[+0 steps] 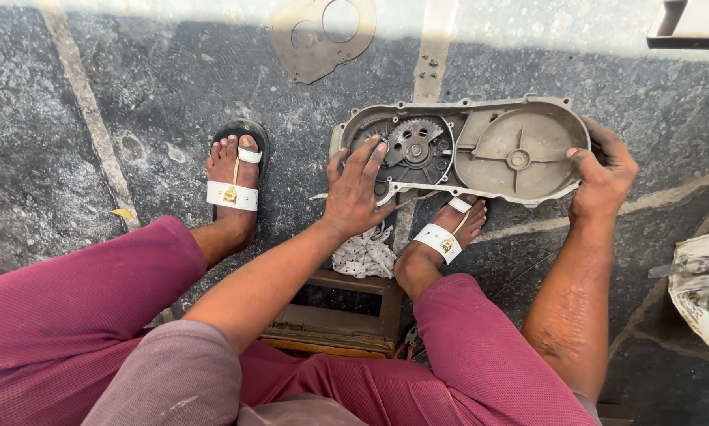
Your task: Repairing and cleaning internal motorcycle engine or transmission components.
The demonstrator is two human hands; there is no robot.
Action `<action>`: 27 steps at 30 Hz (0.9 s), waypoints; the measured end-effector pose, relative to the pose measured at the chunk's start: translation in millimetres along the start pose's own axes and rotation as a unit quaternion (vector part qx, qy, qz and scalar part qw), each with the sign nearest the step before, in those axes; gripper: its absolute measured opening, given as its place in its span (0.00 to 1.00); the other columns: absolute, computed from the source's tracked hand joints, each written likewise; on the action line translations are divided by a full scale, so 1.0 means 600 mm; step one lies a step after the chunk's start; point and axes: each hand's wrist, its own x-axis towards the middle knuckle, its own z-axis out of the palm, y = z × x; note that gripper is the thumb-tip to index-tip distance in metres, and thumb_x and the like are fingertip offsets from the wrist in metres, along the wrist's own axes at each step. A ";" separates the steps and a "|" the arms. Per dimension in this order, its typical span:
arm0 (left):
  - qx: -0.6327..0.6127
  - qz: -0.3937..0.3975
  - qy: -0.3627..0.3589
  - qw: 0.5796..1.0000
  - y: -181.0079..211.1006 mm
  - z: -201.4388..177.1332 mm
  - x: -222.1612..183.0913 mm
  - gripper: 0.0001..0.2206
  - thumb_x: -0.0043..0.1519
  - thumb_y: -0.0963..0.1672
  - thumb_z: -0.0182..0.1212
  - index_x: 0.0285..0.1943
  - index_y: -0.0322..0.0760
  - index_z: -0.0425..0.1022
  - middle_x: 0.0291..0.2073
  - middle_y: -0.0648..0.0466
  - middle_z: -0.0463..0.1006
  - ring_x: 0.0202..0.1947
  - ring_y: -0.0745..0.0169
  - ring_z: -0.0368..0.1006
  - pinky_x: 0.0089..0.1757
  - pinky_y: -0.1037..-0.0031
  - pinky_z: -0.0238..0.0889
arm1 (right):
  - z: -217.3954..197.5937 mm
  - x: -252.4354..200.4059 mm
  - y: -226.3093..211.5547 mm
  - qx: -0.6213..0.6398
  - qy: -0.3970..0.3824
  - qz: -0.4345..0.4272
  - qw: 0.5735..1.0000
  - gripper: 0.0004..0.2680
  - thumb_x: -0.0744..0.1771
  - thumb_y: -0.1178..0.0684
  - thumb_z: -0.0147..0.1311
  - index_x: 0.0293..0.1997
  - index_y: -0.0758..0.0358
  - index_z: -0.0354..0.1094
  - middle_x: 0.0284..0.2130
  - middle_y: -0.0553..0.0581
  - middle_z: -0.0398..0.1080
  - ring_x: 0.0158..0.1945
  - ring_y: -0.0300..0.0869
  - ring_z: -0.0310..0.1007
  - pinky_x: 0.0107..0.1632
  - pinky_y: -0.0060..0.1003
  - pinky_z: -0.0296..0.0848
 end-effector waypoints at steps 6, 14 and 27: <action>-0.003 -0.004 -0.008 1.000 0.001 0.002 0.005 0.53 0.53 0.51 0.75 0.81 0.45 0.35 0.74 0.43 0.51 0.74 0.45 0.53 0.68 0.45 0.34 | 0.004 0.004 -0.007 -0.012 0.022 0.021 0.999 0.20 0.60 0.63 0.55 0.59 0.72 0.73 0.49 0.64 0.76 0.54 0.47 0.78 0.60 0.41 0.77; -0.029 -0.007 0.006 1.000 0.008 -0.010 0.017 0.52 0.53 0.51 0.75 0.81 0.45 0.36 0.74 0.44 0.53 0.75 0.46 0.52 0.69 0.47 0.34 | -0.007 0.023 0.018 -0.005 0.012 0.012 1.000 0.18 0.62 0.64 0.56 0.58 0.73 0.73 0.49 0.63 0.77 0.53 0.46 0.78 0.60 0.40 0.75; -0.039 -0.015 0.002 0.999 0.006 -0.011 0.021 0.53 0.51 0.51 0.75 0.81 0.42 0.40 0.73 0.45 0.56 0.74 0.46 0.54 0.69 0.48 0.35 | -0.005 0.025 0.016 0.006 0.007 0.013 1.000 0.18 0.62 0.64 0.56 0.58 0.73 0.73 0.50 0.63 0.76 0.53 0.45 0.77 0.60 0.39 0.75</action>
